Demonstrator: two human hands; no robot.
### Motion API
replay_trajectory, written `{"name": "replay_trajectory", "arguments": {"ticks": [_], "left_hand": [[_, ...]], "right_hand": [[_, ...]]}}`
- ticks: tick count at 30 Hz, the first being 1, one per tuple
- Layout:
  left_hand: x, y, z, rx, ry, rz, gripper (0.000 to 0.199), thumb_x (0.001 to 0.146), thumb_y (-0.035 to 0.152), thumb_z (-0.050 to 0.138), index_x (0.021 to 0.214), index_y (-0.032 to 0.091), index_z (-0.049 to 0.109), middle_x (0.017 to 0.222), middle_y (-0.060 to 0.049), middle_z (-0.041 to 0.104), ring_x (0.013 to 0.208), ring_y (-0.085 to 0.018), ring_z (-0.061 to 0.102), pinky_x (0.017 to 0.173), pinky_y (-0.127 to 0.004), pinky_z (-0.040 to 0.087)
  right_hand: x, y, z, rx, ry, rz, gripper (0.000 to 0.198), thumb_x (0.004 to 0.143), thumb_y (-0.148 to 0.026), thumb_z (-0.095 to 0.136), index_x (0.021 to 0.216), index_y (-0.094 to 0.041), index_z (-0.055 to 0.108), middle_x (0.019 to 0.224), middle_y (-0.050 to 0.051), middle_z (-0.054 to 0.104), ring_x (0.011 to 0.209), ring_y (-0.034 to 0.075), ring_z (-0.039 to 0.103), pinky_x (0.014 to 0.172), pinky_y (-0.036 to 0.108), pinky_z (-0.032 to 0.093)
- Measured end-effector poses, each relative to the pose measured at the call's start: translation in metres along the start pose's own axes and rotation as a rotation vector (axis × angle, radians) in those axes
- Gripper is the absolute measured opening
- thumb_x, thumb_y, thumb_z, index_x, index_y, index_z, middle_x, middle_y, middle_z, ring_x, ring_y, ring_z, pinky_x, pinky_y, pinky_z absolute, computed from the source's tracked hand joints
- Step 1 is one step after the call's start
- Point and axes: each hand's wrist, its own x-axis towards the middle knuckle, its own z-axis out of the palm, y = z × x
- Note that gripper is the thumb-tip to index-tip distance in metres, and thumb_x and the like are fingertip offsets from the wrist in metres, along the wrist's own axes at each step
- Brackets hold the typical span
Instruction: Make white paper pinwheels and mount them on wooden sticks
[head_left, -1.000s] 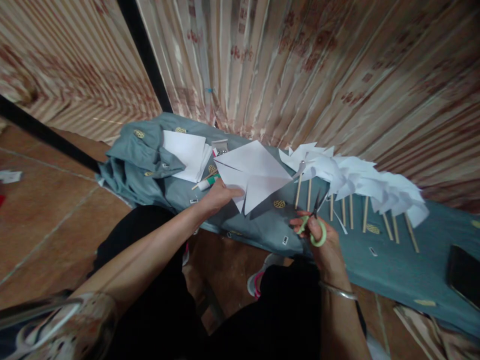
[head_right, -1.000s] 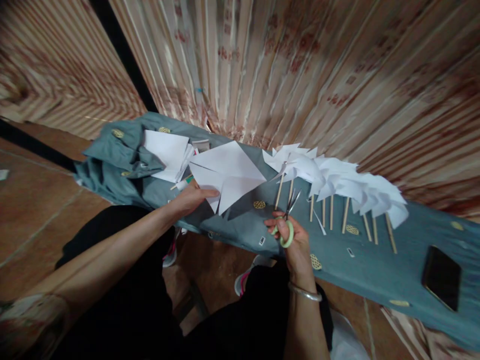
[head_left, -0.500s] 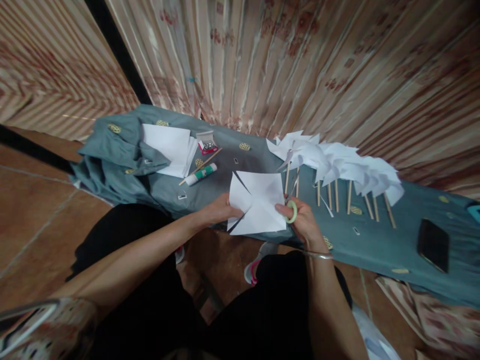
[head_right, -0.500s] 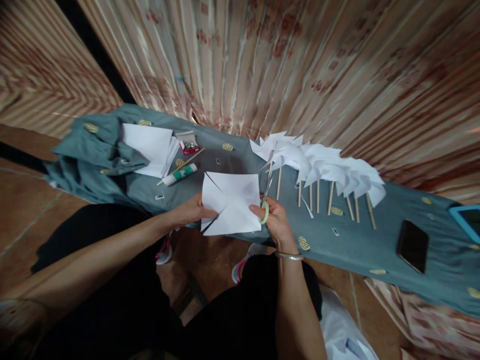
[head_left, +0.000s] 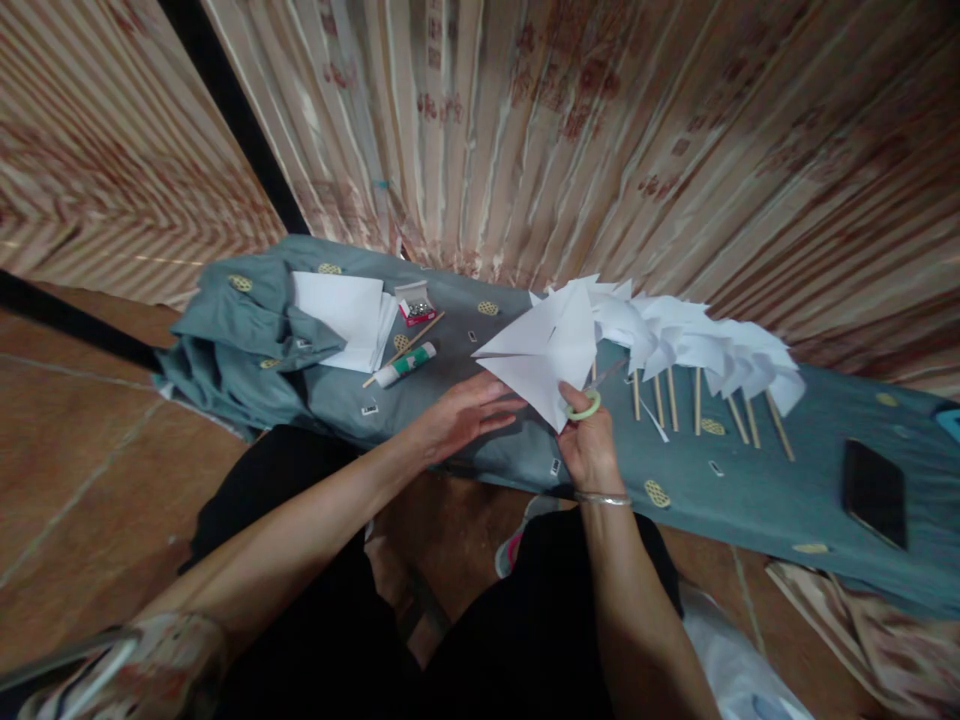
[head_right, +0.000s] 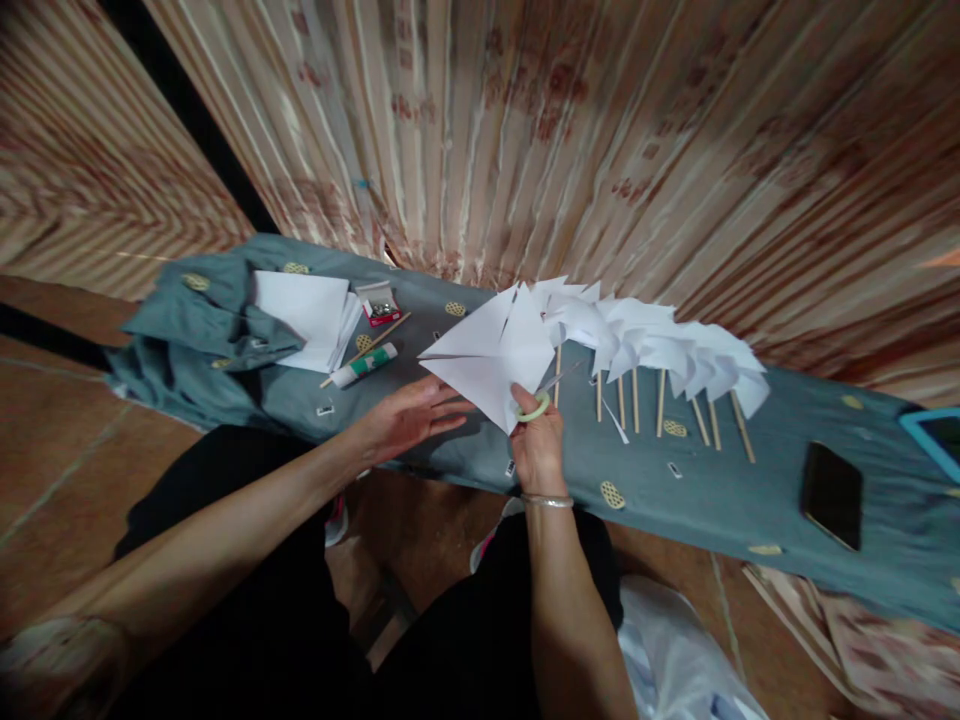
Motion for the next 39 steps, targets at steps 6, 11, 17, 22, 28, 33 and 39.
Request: {"name": "replay_trajectory", "arguments": {"ticks": [6, 11, 17, 22, 28, 33, 39], "left_hand": [[0.009, -0.012, 0.008, 0.020, 0.171, 0.076, 0.047, 0.055, 0.036, 0.088, 0.094, 0.016, 0.070, 0.098, -0.007, 0.073, 0.093, -0.020, 0.067, 0.091, -0.037, 0.049], [0.017, -0.013, 0.002, 0.070, 0.311, 0.232, 0.044, 0.054, 0.025, 0.084, 0.094, 0.014, 0.068, 0.100, -0.008, 0.073, 0.090, -0.021, 0.067, 0.084, -0.036, 0.053], [0.025, -0.001, -0.013, 0.199, 0.402, 0.380, 0.036, 0.054, 0.023, 0.080, 0.087, 0.015, 0.066, 0.096, -0.006, 0.073, 0.085, -0.020, 0.065, 0.083, -0.035, 0.052], [0.027, 0.014, -0.023, 0.224, 0.465, 0.471, 0.043, 0.054, 0.025, 0.080, 0.095, 0.018, 0.066, 0.096, -0.006, 0.073, 0.086, -0.021, 0.065, 0.082, -0.034, 0.051], [0.025, 0.025, -0.025, 0.227, 0.520, 0.503, 0.055, 0.052, 0.025, 0.081, 0.103, 0.015, 0.064, 0.093, -0.007, 0.072, 0.088, -0.022, 0.066, 0.082, -0.035, 0.051], [0.027, 0.022, -0.024, 0.217, 0.510, 0.529, 0.058, 0.050, 0.024, 0.082, 0.105, 0.016, 0.065, 0.088, -0.006, 0.072, 0.082, -0.023, 0.066, 0.081, -0.038, 0.051], [0.030, 0.015, -0.023, 0.228, 0.476, 0.506, 0.062, 0.048, 0.021, 0.083, 0.108, 0.015, 0.067, 0.088, -0.006, 0.073, 0.078, -0.023, 0.066, 0.079, -0.038, 0.051]], "right_hand": [[-0.006, 0.013, 0.023, -0.043, -0.087, -0.061, 0.031, 0.059, -0.031, 0.079, 0.085, -0.019, 0.066, 0.085, 0.003, 0.076, 0.084, 0.022, 0.071, 0.073, 0.036, 0.059], [-0.008, 0.018, 0.028, -0.056, -0.147, -0.039, 0.031, 0.058, -0.033, 0.082, 0.082, -0.021, 0.066, 0.081, 0.000, 0.074, 0.079, 0.018, 0.069, 0.071, 0.031, 0.055], [-0.011, 0.015, 0.013, -0.284, -0.281, -0.002, 0.036, 0.066, -0.054, 0.077, 0.066, -0.021, 0.062, 0.056, -0.006, 0.060, 0.053, 0.010, 0.052, 0.055, 0.024, 0.043], [-0.024, 0.003, -0.002, -0.418, -0.518, 0.119, 0.050, 0.070, -0.065, 0.070, 0.092, -0.020, 0.068, 0.074, 0.002, 0.071, 0.064, 0.015, 0.060, 0.057, 0.026, 0.043], [-0.039, -0.010, -0.015, -0.576, -0.823, 0.209, 0.060, 0.076, -0.066, 0.064, 0.106, -0.015, 0.067, 0.082, 0.006, 0.073, 0.066, 0.014, 0.059, 0.062, 0.027, 0.043], [-0.039, -0.008, -0.015, -0.639, -0.884, 0.218, 0.064, 0.073, -0.071, 0.063, 0.104, -0.015, 0.066, 0.080, 0.007, 0.072, 0.066, 0.015, 0.058, 0.062, 0.027, 0.042], [-0.039, -0.007, -0.010, -0.625, -0.842, 0.249, 0.059, 0.073, -0.069, 0.065, 0.098, -0.016, 0.066, 0.078, 0.005, 0.070, 0.066, 0.014, 0.057, 0.060, 0.027, 0.042]]}}
